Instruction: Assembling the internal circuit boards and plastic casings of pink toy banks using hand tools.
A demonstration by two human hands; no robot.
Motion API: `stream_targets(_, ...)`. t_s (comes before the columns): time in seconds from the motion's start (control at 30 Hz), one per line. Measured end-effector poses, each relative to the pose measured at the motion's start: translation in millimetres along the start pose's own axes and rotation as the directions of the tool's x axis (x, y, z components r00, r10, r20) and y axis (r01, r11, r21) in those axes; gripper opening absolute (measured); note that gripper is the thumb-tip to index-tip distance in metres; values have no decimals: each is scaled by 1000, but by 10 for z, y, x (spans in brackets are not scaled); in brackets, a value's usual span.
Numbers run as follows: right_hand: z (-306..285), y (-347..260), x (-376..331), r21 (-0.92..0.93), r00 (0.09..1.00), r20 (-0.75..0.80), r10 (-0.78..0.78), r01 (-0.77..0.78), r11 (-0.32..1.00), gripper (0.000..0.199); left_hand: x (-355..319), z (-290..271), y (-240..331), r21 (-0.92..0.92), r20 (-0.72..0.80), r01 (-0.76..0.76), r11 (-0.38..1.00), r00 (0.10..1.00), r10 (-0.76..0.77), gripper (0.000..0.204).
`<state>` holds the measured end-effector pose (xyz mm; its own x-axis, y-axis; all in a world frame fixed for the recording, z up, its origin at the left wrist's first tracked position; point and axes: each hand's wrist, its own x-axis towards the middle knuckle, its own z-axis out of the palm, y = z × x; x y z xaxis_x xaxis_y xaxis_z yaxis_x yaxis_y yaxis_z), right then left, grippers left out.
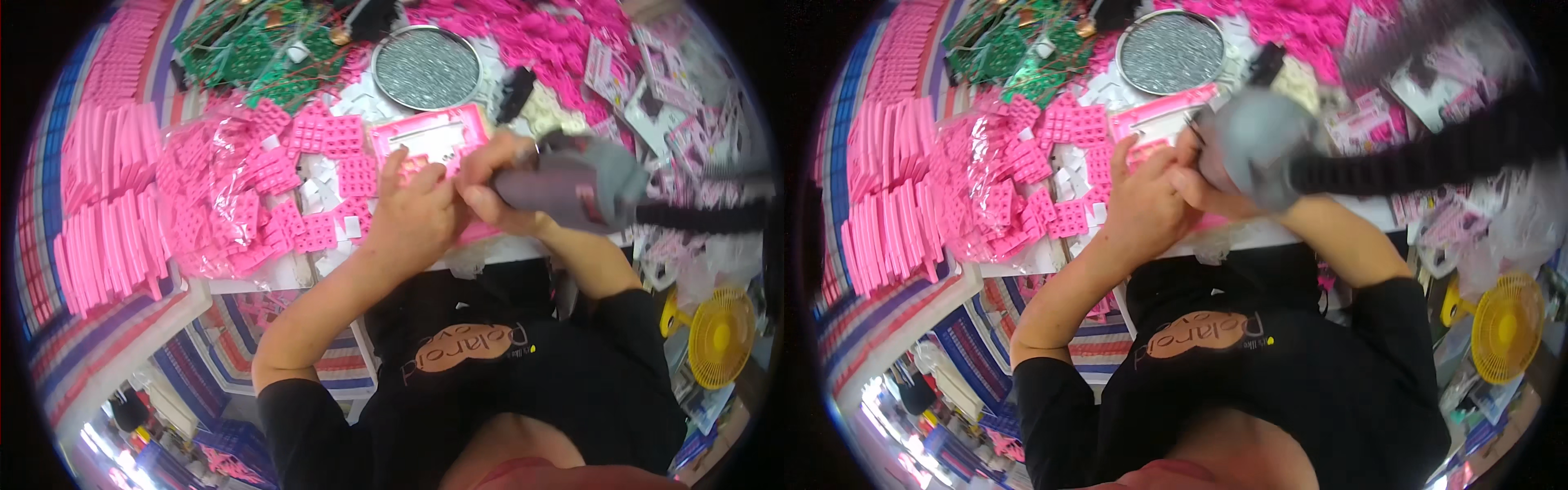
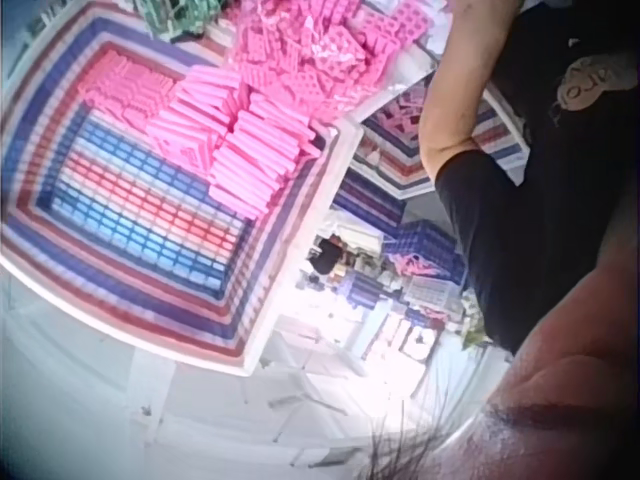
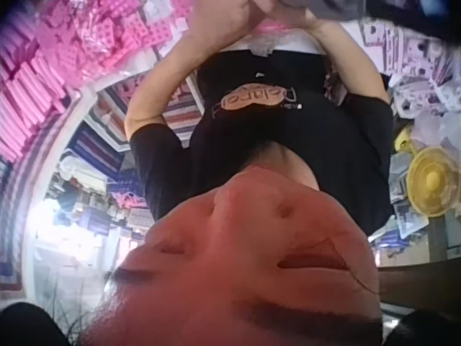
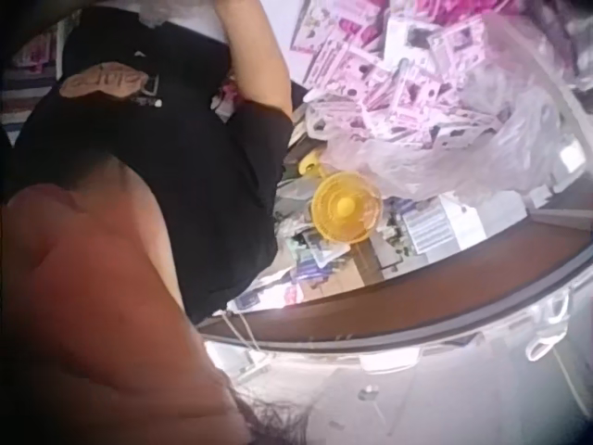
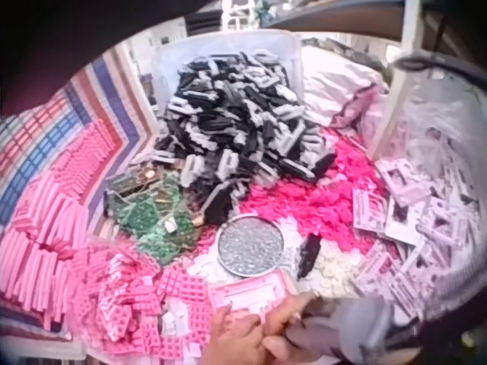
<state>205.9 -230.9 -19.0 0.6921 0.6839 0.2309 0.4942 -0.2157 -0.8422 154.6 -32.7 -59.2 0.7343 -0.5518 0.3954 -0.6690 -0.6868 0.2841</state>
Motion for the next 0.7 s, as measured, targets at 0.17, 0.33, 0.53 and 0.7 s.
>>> stream_targets(0.17, 26, 114, 174, 310, 999, 30, 22, -31, 950, 31, -10, -5, 27, 87, 39, -55, 995, 998, 52, 11)
stream_targets(0.33, -282, 278, 359, 776, 977, -212, 1, 167, 608, 50, 100, -308, -638, -60, -29, 250, 966, 967, -252, 24)
stream_targets(0.53, -603, 46, 483, 574, 932, -362, 13, 212, 791, 48, -14, -502, -1009, 306, -68, 322, 896, 946, -317, 30)
stream_targets(0.7, -434, -111, 341, -281, 657, -699, -283, 112, 953, 70, -269, -572, -685, -3, -339, 248, 969, 911, -235, 28)
